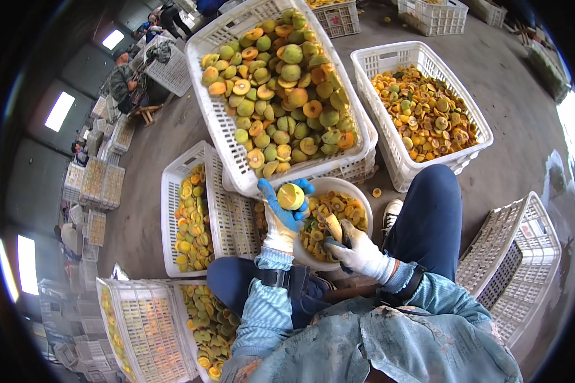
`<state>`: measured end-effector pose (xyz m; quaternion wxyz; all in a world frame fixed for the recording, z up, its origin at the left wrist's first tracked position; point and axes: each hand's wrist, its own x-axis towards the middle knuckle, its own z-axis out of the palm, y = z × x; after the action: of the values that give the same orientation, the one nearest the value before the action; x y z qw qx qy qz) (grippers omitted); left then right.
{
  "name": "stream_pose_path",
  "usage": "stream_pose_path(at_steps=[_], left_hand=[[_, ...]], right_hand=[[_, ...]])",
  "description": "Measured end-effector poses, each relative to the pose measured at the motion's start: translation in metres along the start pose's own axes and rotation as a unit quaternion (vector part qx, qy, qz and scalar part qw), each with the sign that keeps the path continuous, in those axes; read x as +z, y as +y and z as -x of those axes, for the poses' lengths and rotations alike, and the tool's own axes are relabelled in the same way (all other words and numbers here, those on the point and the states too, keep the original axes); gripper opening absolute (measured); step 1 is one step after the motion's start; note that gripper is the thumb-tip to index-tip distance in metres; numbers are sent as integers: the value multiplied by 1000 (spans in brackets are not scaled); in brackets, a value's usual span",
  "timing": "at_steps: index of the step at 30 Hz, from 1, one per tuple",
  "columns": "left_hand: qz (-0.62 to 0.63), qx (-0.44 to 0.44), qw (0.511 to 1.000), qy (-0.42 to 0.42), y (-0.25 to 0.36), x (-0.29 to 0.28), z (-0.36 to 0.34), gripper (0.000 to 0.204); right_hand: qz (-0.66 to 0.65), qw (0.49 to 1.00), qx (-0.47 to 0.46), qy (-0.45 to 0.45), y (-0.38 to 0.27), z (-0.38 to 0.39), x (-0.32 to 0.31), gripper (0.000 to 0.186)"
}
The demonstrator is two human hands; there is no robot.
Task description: Manually pitting and slicing apricots using a hand tool in an industrial food processing facility.
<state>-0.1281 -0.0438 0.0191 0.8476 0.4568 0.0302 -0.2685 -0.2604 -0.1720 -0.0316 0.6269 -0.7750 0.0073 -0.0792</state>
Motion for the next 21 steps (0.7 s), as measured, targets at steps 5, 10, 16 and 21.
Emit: stream_pose_path(at_steps=[5, 10, 16, 21], left_hand=[[-130, -3, 990, 54, -19, -5, 20, 82], [-238, 110, 965, 3, -32, -10, 28, 81], [-227, 112, 967, -29, -41, -20, 30, 80], [-436, 179, 882, -29, -38, -27, 25, 70]], right_hand=[[188, 980, 11, -65, -44, -1, -13, 47], [313, 942, -8, -123, -42, 1, -14, 43], [356, 923, -48, -135, -36, 8, -19, 34], [388, 898, -86, -188, -42, 9, -29, 25]])
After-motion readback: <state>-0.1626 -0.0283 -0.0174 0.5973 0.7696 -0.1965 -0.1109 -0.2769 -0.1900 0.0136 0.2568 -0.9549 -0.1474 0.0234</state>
